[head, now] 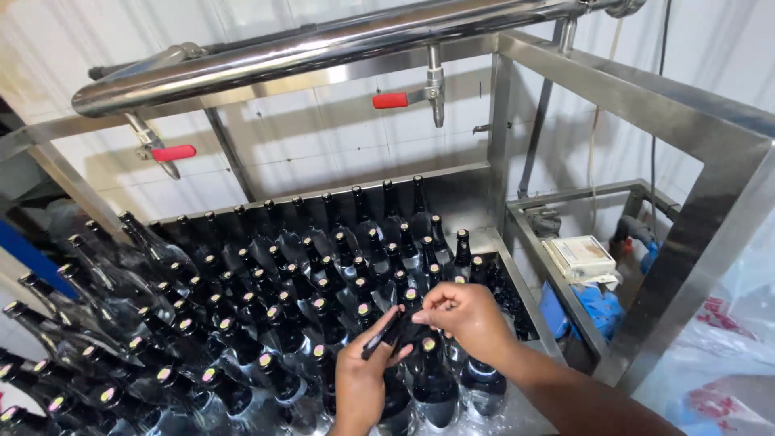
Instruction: The person applies small, round, pink and white stickers to the necks of numerous dark glass bottles arranged on a stainless steel rack. They peel each sticker from a white backing sheet and press it onto the bottle neck, working systematically through the rows.
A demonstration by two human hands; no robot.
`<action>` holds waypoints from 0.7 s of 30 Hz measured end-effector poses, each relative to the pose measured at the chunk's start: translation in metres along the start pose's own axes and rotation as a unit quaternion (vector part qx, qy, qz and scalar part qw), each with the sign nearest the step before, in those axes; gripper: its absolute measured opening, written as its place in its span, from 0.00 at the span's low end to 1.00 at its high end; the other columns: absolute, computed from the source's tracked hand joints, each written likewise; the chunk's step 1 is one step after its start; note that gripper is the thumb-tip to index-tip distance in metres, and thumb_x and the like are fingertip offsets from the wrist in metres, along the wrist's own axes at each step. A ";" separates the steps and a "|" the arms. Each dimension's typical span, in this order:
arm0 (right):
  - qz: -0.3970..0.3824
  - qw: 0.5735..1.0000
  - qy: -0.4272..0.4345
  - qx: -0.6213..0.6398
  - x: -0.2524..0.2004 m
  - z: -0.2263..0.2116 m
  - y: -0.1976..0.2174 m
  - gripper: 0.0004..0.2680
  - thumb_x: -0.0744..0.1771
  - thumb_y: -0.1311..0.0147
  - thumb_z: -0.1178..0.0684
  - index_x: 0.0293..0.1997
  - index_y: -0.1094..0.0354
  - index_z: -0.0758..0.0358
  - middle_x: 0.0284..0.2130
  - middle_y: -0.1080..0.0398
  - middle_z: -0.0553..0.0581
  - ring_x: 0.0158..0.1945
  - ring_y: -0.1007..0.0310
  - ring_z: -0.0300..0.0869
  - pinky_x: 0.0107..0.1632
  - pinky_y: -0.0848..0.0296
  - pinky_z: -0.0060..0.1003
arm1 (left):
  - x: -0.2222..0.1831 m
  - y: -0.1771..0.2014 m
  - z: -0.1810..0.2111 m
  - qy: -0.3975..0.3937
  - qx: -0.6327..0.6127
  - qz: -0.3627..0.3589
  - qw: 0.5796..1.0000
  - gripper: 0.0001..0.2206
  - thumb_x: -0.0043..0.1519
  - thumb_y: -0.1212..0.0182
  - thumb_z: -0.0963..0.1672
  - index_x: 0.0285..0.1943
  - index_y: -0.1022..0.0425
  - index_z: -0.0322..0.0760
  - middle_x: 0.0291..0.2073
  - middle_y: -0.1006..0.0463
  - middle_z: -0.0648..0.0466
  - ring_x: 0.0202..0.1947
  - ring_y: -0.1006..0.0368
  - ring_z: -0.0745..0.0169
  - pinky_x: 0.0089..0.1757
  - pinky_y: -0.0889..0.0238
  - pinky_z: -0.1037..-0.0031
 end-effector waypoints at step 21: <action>-0.091 0.898 0.310 -0.299 0.041 0.034 -0.021 0.09 0.63 0.25 0.49 0.46 0.12 0.46 0.43 0.11 0.46 0.47 0.12 0.41 0.51 0.11 0.39 | -0.034 0.130 -0.025 -0.039 -0.302 0.273 0.912 0.26 0.67 0.45 0.39 0.77 0.31 0.22 0.66 0.25 0.21 0.64 0.28 0.21 0.63 0.33 0.48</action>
Point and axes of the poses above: each hand's wrist, its own x-axis towards the middle knuckle, its own y-axis out of the back of the hand, z = x × y, the point moved 3 cm from there along x, towards the middle knuckle
